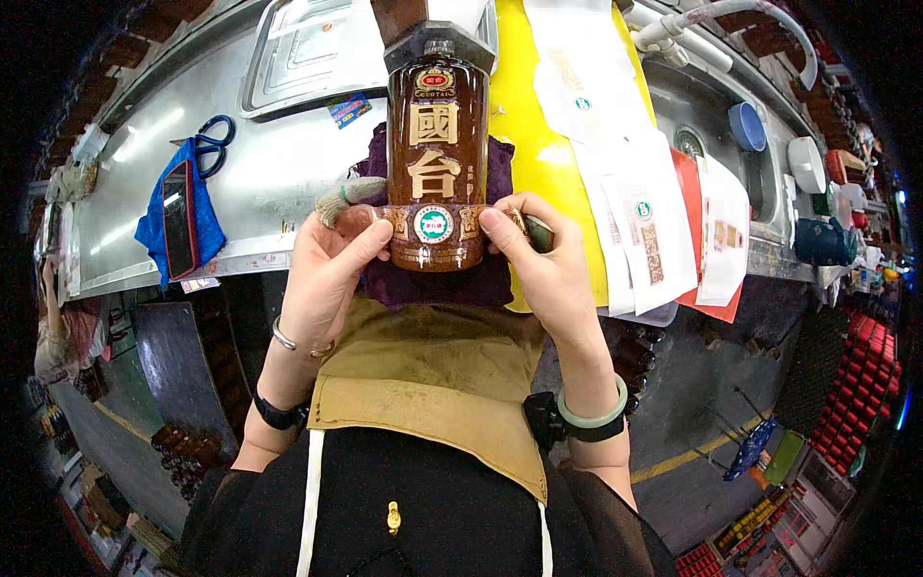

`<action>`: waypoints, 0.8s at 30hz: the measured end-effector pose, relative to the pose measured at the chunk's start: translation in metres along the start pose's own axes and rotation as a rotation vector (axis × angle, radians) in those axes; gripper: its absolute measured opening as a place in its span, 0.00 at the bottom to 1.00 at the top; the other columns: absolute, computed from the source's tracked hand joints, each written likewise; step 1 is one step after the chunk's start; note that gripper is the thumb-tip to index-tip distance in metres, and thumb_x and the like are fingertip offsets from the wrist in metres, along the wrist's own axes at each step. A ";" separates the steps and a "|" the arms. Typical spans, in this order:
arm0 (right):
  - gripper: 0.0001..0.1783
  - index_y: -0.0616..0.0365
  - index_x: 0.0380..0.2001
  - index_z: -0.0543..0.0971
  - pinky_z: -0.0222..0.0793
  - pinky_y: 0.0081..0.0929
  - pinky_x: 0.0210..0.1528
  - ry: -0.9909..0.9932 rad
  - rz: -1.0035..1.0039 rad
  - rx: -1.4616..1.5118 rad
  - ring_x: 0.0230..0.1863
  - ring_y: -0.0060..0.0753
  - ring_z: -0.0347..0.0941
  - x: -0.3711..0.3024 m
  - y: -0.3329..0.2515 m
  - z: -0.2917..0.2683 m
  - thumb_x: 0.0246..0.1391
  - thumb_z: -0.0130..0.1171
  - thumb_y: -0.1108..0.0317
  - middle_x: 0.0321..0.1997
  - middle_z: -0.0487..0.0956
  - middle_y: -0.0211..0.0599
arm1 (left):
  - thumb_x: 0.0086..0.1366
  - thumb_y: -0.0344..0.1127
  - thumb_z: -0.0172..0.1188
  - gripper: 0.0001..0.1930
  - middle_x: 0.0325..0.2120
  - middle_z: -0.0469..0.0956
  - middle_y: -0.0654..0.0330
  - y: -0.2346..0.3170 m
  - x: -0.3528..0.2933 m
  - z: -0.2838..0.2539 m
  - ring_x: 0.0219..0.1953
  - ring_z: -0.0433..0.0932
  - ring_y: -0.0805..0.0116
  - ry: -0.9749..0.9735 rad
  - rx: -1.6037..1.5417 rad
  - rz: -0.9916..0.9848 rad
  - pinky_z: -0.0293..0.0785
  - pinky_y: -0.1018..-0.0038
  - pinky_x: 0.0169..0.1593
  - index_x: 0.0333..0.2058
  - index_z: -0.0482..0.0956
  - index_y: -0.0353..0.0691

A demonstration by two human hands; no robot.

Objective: The recorder is applying labels to brown plastic bottles in an industrial setting.

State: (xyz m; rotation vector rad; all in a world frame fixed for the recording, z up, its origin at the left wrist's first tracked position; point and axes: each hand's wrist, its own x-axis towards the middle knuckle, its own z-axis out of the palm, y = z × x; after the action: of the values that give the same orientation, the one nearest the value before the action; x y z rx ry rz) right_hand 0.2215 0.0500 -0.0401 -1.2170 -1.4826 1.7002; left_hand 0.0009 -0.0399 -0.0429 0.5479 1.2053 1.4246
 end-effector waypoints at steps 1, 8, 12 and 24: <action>0.07 0.57 0.38 0.82 0.66 0.15 0.38 -0.004 0.000 -0.007 0.33 0.13 0.71 0.001 0.000 -0.001 0.68 0.65 0.65 0.32 0.78 0.20 | 0.67 0.25 0.69 0.24 0.38 0.81 0.64 0.000 0.000 0.000 0.41 0.79 0.77 0.001 0.004 0.001 0.77 0.77 0.46 0.61 0.76 0.34; 0.11 0.61 0.36 0.82 0.66 0.16 0.37 0.023 -0.015 0.032 0.33 0.13 0.69 0.001 -0.002 0.004 0.68 0.66 0.64 0.28 0.76 0.21 | 0.67 0.24 0.70 0.24 0.39 0.81 0.64 -0.002 0.000 -0.001 0.41 0.79 0.77 -0.001 -0.013 0.001 0.78 0.77 0.46 0.61 0.76 0.34; 0.11 0.61 0.36 0.82 0.65 0.17 0.37 0.024 -0.007 0.013 0.32 0.13 0.69 0.000 -0.003 0.004 0.68 0.66 0.63 0.28 0.76 0.21 | 0.67 0.25 0.69 0.24 0.39 0.80 0.64 -0.003 0.000 -0.001 0.42 0.79 0.77 -0.003 -0.027 0.003 0.78 0.77 0.46 0.61 0.75 0.35; 0.12 0.61 0.36 0.82 0.63 0.17 0.36 0.011 -0.012 0.015 0.32 0.12 0.68 0.002 0.001 0.002 0.68 0.66 0.62 0.28 0.76 0.21 | 0.68 0.26 0.70 0.24 0.41 0.80 0.65 -0.002 0.000 -0.001 0.43 0.78 0.76 0.016 -0.022 -0.020 0.77 0.76 0.46 0.60 0.75 0.34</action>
State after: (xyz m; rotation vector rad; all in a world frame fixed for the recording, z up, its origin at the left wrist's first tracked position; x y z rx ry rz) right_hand 0.2191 0.0504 -0.0412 -1.2052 -1.4658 1.6913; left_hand 0.0011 -0.0407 -0.0452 0.5085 1.2031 1.4266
